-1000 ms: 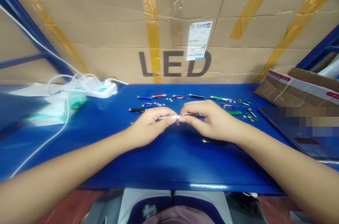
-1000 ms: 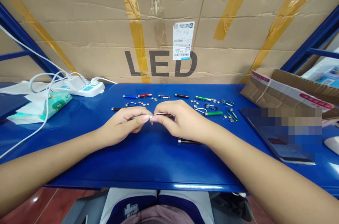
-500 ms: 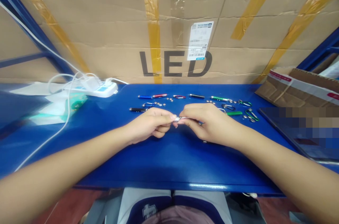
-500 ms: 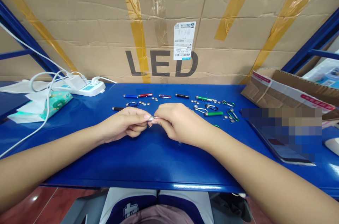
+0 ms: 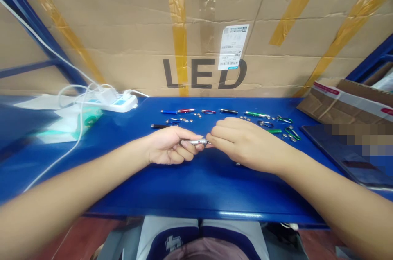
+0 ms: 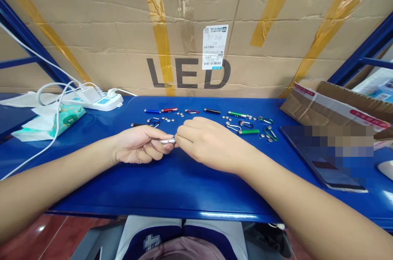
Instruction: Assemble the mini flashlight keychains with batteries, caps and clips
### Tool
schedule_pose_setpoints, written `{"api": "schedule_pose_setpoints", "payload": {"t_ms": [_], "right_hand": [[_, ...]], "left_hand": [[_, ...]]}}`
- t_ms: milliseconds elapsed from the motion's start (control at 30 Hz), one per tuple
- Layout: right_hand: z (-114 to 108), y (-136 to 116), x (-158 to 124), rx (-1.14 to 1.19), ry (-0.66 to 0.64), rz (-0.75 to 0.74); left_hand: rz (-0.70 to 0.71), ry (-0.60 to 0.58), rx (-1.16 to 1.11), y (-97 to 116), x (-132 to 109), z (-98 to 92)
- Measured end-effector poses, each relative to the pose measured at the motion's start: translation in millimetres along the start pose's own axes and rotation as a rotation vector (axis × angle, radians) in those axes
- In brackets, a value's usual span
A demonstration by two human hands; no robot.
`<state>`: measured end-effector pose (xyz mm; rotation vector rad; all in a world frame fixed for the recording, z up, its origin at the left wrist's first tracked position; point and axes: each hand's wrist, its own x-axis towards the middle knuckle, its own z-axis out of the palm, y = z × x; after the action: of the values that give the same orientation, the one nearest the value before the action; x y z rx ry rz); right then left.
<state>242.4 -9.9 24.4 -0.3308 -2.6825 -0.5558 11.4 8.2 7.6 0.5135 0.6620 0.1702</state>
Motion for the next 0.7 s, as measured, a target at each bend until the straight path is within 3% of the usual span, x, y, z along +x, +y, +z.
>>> {"api": "schedule_pose_setpoints", "payload": {"t_ms": [133,367,567,700], "right_hand": [[3.4,1.5,-0.8,-0.029,0.013,-0.003],[8.7,5.6,-2.3,0.068,0.054,-0.001],[9.6,1.0,-2.6,0.086,0.039,-0.032],[9.0,-2.7,-1.5,0.075,0.062,-0.030]], "left_hand": [[-0.048,0.009,0.018,0.0,2.6,-2.9],[0.051,0.032,0.102,-4.3,0.2,0.5],[0.035,0.051,0.174,-6.1,-0.1,-2.3],[0.009,0.003,0.150,-6.4,0.7,-5.1]]}}
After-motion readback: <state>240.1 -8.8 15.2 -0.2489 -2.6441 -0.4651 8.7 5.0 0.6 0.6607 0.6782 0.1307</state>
